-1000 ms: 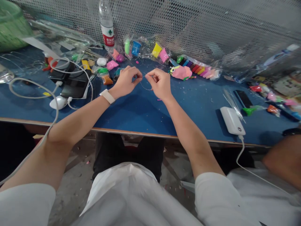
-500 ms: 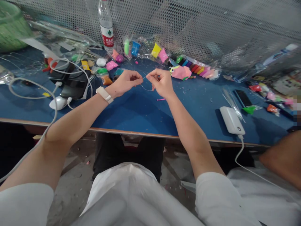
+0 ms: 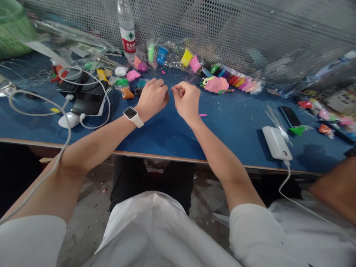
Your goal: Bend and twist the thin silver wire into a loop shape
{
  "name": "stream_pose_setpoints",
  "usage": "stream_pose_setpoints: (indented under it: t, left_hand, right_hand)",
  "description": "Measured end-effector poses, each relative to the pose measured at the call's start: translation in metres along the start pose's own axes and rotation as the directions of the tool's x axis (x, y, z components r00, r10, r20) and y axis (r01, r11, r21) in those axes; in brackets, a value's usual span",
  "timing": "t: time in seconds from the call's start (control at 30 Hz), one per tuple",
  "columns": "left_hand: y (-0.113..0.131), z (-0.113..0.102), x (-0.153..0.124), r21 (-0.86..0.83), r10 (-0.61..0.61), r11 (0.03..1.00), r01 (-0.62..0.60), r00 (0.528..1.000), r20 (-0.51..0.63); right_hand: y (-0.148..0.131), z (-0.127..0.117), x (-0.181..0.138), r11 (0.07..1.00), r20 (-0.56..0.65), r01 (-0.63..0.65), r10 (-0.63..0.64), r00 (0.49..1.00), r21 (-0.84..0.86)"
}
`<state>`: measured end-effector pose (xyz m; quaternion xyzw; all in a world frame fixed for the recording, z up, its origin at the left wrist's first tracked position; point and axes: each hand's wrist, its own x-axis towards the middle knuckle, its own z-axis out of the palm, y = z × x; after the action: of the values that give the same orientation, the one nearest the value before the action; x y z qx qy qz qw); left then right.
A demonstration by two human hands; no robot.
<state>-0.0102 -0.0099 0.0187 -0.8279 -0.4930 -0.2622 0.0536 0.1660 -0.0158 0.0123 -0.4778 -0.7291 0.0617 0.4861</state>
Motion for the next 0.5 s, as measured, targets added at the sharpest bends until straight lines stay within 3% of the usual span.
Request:
stream_pose_setpoints:
  t: [0.27,0.5]
  left_hand:
    - [-0.001,0.007,0.002,0.033,-0.009,0.999,0.011,0.999,-0.039]
    - [-0.001,0.007,0.003,0.045,0.022,0.999,-0.019,0.998,-0.055]
  right_hand:
    - [-0.012,0.003,-0.002,0.999,-0.02,-0.051,0.051,0.998,0.007]
    - [-0.006,0.004,0.0,1.0,-0.015,-0.023,0.023,1.0,-0.012]
